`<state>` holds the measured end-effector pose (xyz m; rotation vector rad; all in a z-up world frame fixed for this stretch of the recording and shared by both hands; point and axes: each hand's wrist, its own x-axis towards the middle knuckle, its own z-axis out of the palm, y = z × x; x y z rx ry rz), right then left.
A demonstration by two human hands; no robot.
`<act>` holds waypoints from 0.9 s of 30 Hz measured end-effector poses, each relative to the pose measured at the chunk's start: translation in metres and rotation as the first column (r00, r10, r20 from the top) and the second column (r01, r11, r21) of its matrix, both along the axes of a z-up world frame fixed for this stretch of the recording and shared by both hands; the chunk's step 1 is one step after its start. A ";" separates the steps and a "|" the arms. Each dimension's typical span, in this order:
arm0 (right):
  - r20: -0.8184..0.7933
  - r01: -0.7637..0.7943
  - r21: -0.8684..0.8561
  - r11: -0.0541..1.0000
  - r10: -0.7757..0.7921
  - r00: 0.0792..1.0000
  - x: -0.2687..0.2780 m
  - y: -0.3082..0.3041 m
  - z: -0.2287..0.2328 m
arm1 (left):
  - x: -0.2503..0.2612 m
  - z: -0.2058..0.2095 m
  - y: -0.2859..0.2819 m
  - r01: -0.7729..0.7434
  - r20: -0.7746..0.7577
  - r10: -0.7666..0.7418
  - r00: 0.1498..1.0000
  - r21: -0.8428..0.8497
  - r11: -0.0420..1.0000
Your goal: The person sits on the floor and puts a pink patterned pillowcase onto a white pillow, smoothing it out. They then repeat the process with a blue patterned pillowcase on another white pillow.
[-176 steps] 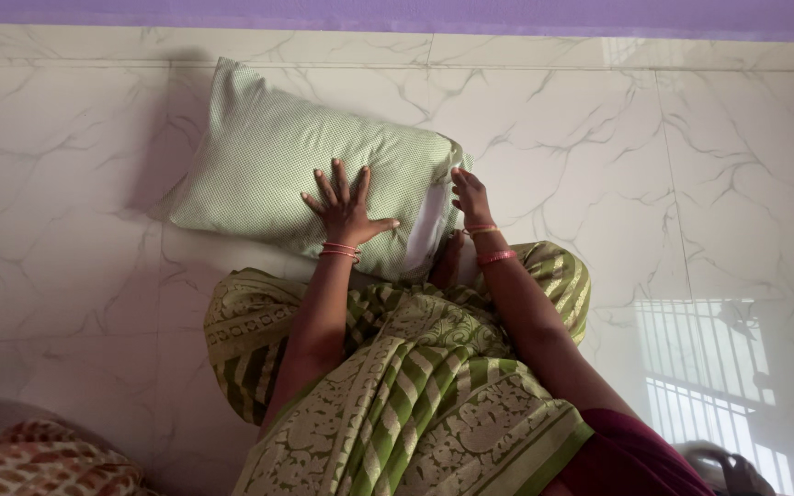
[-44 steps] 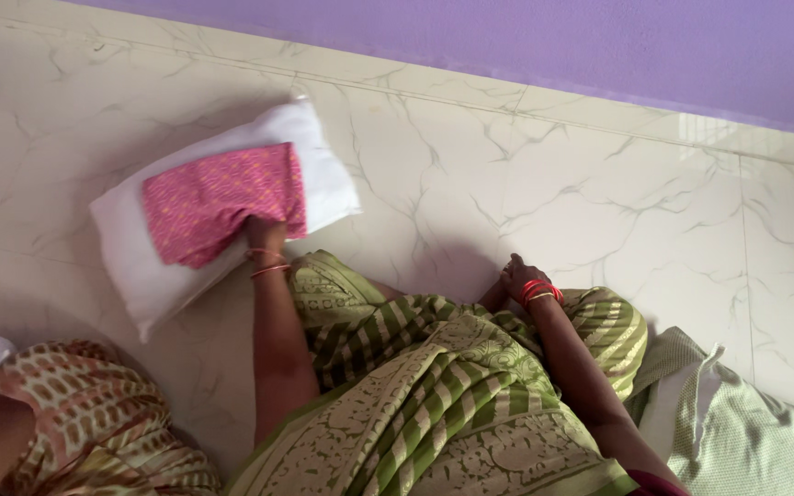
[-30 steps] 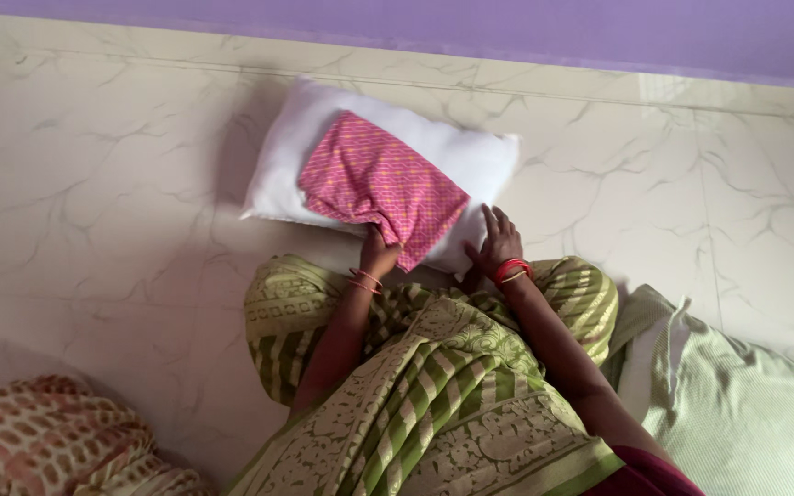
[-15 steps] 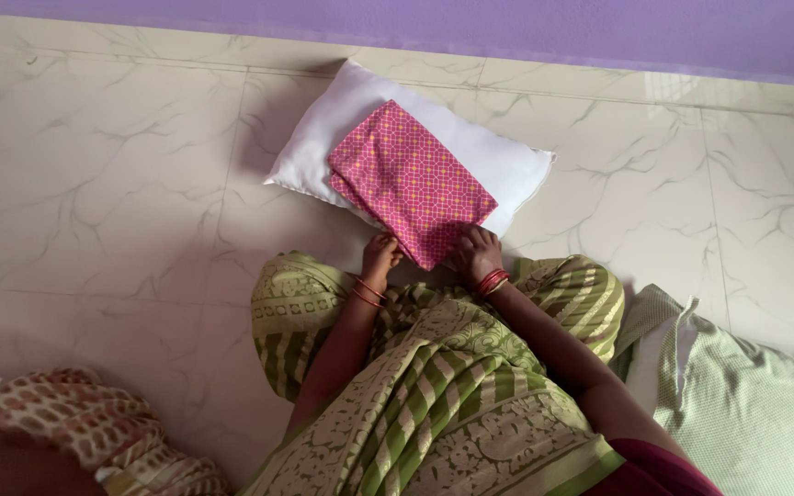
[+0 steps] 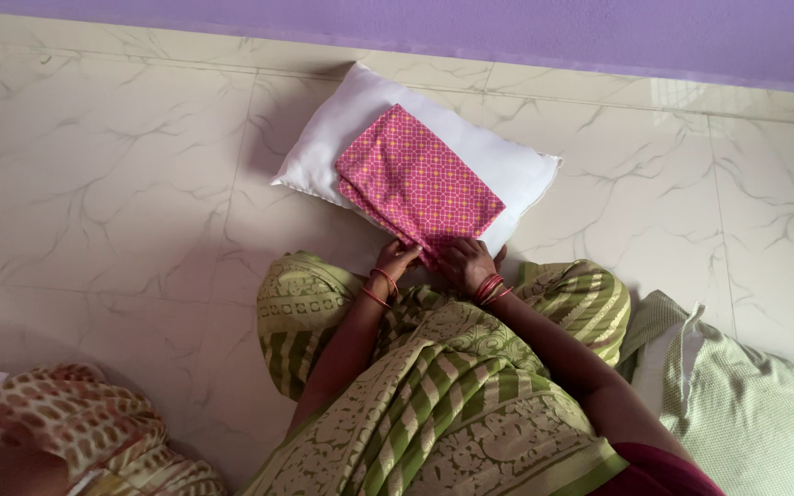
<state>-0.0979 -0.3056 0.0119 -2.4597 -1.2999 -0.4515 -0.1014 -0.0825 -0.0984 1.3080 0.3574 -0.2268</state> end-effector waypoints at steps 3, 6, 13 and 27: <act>0.007 0.070 0.071 0.995 -0.071 0.997 0.005 0.007 -0.008 | 0.001 -0.002 -0.002 -0.015 -0.032 0.015 0.999 -0.007 1.000; -0.930 0.685 0.244 0.687 -0.035 0.367 0.035 0.013 -0.022 | 0.004 -0.001 -0.004 -0.081 0.002 0.081 0.997 -0.106 0.991; -0.761 0.896 0.416 -0.153 0.481 0.436 0.110 -0.049 0.016 | 0.001 0.001 0.002 -0.145 -0.080 0.142 0.987 -0.039 0.989; -0.876 0.969 0.216 -0.121 0.414 0.247 0.058 -0.098 -0.033 | 0.007 0.006 -0.003 -0.236 0.070 0.227 0.971 0.172 0.957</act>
